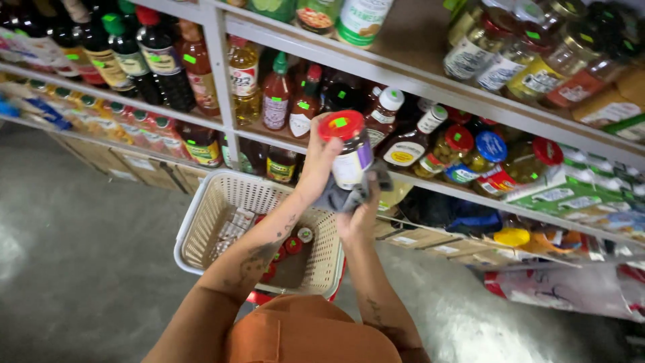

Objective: Wiping down glass jars of food products and organizing them on grocery store shelves.

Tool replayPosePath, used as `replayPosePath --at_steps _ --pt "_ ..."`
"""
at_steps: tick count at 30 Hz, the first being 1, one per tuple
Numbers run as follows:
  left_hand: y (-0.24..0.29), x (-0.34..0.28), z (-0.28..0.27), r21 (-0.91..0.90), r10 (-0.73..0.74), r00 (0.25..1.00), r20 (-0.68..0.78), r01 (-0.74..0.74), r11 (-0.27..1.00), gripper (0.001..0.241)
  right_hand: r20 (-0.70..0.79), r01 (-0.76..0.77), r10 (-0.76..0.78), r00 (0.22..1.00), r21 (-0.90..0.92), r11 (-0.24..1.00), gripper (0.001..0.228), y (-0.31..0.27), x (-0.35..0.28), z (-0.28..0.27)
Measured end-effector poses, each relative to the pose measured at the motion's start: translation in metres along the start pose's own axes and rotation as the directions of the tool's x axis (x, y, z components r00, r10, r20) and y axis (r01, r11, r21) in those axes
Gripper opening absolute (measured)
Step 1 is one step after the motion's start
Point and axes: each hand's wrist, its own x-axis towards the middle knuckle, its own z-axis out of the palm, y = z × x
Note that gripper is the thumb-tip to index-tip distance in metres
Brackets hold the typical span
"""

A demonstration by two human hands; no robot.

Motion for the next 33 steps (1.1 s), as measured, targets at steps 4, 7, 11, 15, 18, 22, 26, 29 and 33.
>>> replayPosePath --at_steps 4,7,11,15,18,22,26,29,33 --pt "0.001 -0.007 0.034 0.021 -0.11 0.992 -0.069 0.111 0.994 0.067 0.077 0.416 -0.431 0.899 -0.458 0.786 0.062 -0.014 -0.003 -0.017" --pt "-0.029 -0.009 0.024 -0.346 -0.284 0.956 -0.069 0.244 0.906 0.054 0.405 0.606 -0.584 0.704 -0.772 0.195 0.066 -0.041 -0.019 0.001" --pt "-0.018 -0.004 0.039 -0.302 -0.358 0.934 0.0 0.341 0.89 0.053 0.698 0.607 -0.33 0.636 -0.716 -0.344 0.061 -0.094 -0.011 0.052" --pt "-0.005 -0.002 0.065 -0.317 -0.304 0.952 -0.026 0.281 0.906 0.057 0.398 0.504 -0.315 0.862 -0.742 0.441 0.062 -0.09 0.025 0.012" --pt "-0.013 0.017 0.064 -0.627 -0.447 0.894 -0.01 0.342 0.7 0.056 0.346 0.538 -0.413 0.842 -0.582 0.61 0.073 -0.067 0.017 0.009" --pt "-0.034 0.016 0.058 -0.666 -0.545 0.834 -0.087 0.358 0.654 0.058 0.707 0.708 -0.546 0.448 -0.654 -0.266 0.054 -0.061 0.043 -0.034" --pt "-0.025 0.02 0.062 -0.572 -0.532 0.844 -0.074 0.401 0.716 0.052 0.43 0.488 -0.493 0.756 -0.873 -0.013 0.046 -0.085 0.047 -0.025" --pt "-0.019 0.02 0.054 -0.586 -0.503 0.85 0.155 0.489 0.646 0.06 0.624 0.664 -0.309 0.717 -0.747 0.031 0.055 -0.114 0.009 0.052" --pt "-0.026 0.009 0.058 -0.124 -0.462 0.886 -0.048 0.454 0.883 0.057 0.801 0.782 -0.111 0.588 -0.598 -0.176 0.055 -0.118 0.03 0.042"
